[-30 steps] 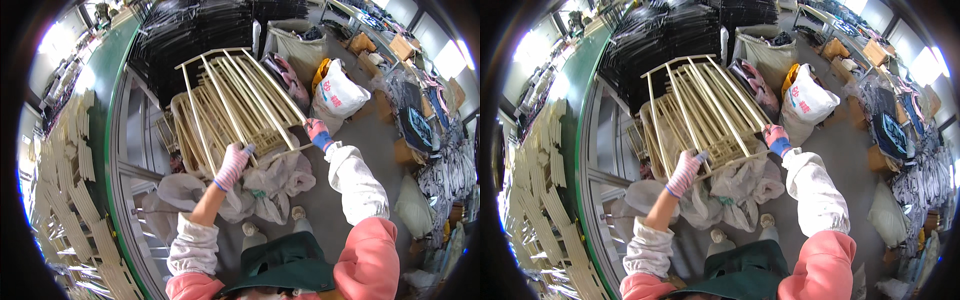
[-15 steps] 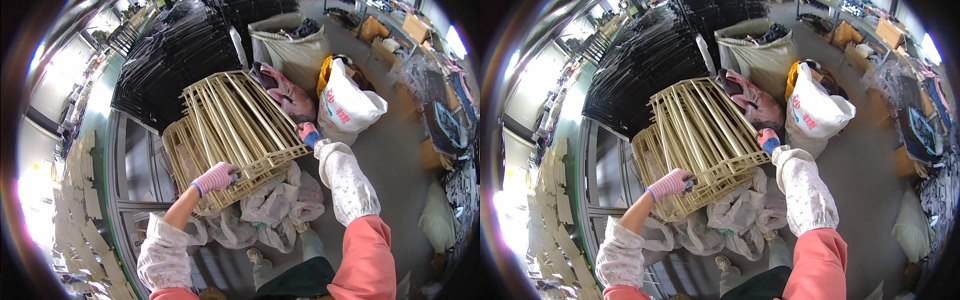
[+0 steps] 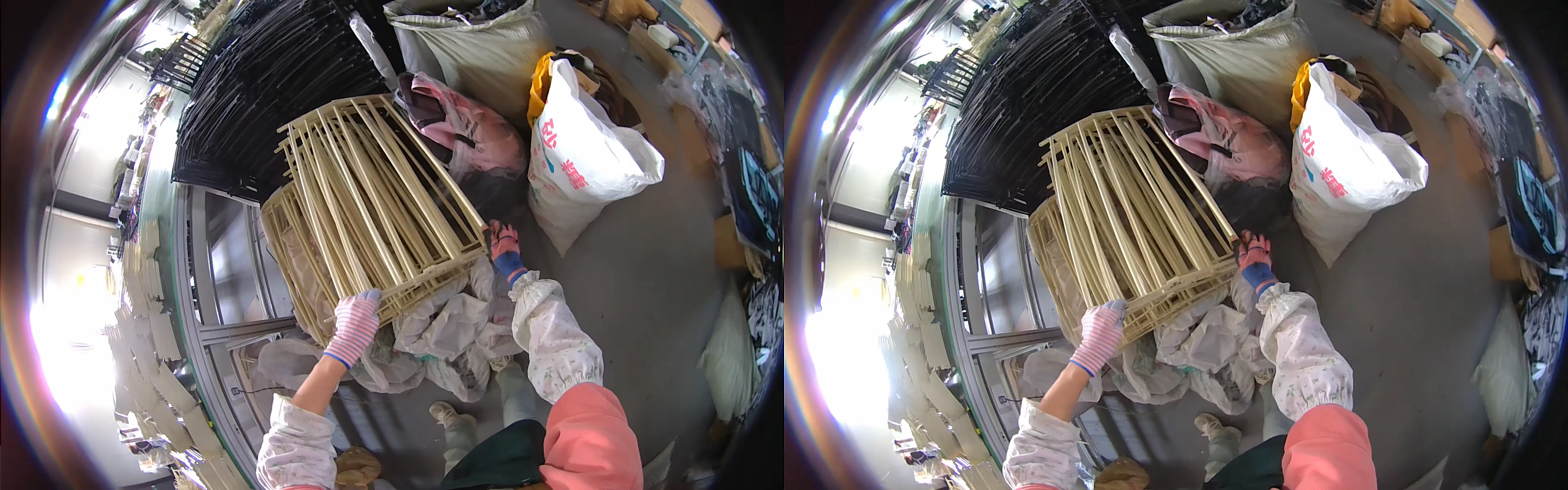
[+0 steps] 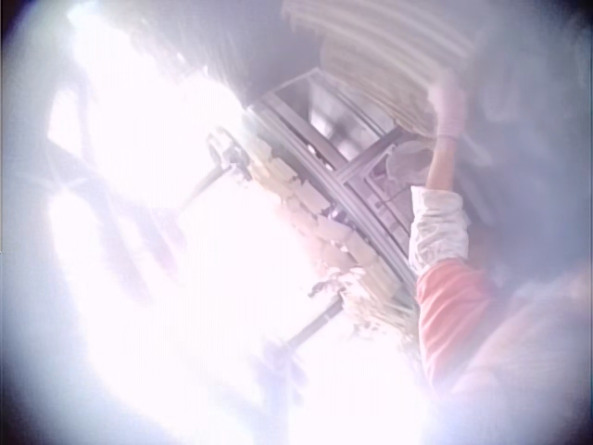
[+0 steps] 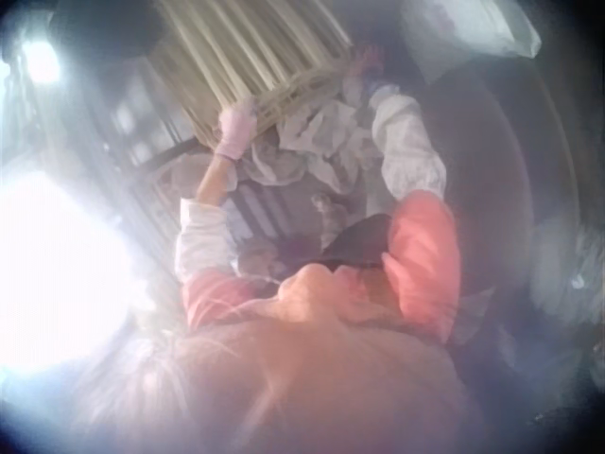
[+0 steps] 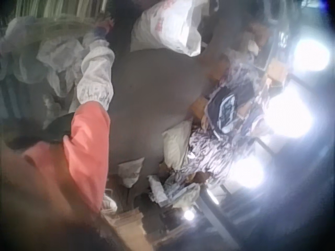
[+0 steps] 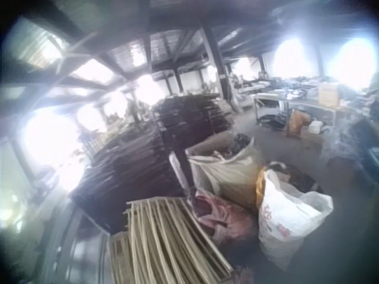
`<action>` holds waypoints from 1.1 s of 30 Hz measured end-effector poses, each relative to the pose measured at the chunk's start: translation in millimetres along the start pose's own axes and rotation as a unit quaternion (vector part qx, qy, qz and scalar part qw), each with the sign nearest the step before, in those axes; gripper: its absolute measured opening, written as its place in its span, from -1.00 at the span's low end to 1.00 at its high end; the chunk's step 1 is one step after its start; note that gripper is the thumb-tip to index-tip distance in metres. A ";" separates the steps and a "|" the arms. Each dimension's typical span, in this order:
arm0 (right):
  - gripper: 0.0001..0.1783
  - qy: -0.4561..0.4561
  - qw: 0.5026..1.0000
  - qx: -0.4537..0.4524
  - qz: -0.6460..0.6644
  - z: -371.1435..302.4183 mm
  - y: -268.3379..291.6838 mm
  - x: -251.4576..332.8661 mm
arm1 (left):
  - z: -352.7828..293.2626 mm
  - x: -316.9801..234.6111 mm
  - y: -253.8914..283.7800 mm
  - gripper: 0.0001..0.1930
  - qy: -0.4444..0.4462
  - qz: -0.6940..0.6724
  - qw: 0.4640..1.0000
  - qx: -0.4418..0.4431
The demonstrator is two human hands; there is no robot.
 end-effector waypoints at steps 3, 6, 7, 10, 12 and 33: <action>-0.70 -0.054 0.969 0.051 0.235 6.8 -5.5 -20.5 | -1.5 -25.5 30.8 -0.72 -0.047 0.064 0.993 -0.089; -0.61 -0.144 0.910 0.059 0.385 -1.2 -4.0 -41.6 | -7.5 -46.1 40.7 -0.72 -0.081 0.056 0.993 -0.072; -0.57 -0.151 0.864 0.047 0.479 -3.7 -5.2 -43.7 | -8.4 -48.6 37.6 -0.72 -0.088 0.063 0.992 -0.064; -0.58 -0.046 0.849 0.029 0.525 -5.8 -24.0 -35.8 | -4.7 -38.4 12.8 -0.74 -0.069 0.089 0.992 -0.059; -0.57 -0.027 0.962 0.054 0.265 0.0 -59.8 -36.8 | 0.0 -20.9 -13.3 -0.75 -0.023 0.087 0.996 -0.029; -0.29 0.310 0.945 -0.003 -0.108 -120.3 -20.8 150.0 | -373.3 -133.4 -51.4 -0.77 0.106 -0.247 0.963 -0.017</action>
Point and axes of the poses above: each hand's wrist, its own z-axis towards the middle knuckle, its own y-axis out of the back of the hand, x = y × z, the point moved 6 cm from there along z, towards the middle knuckle, and after that the axes turned 7 degrees about -x, right-handed, at the moved point
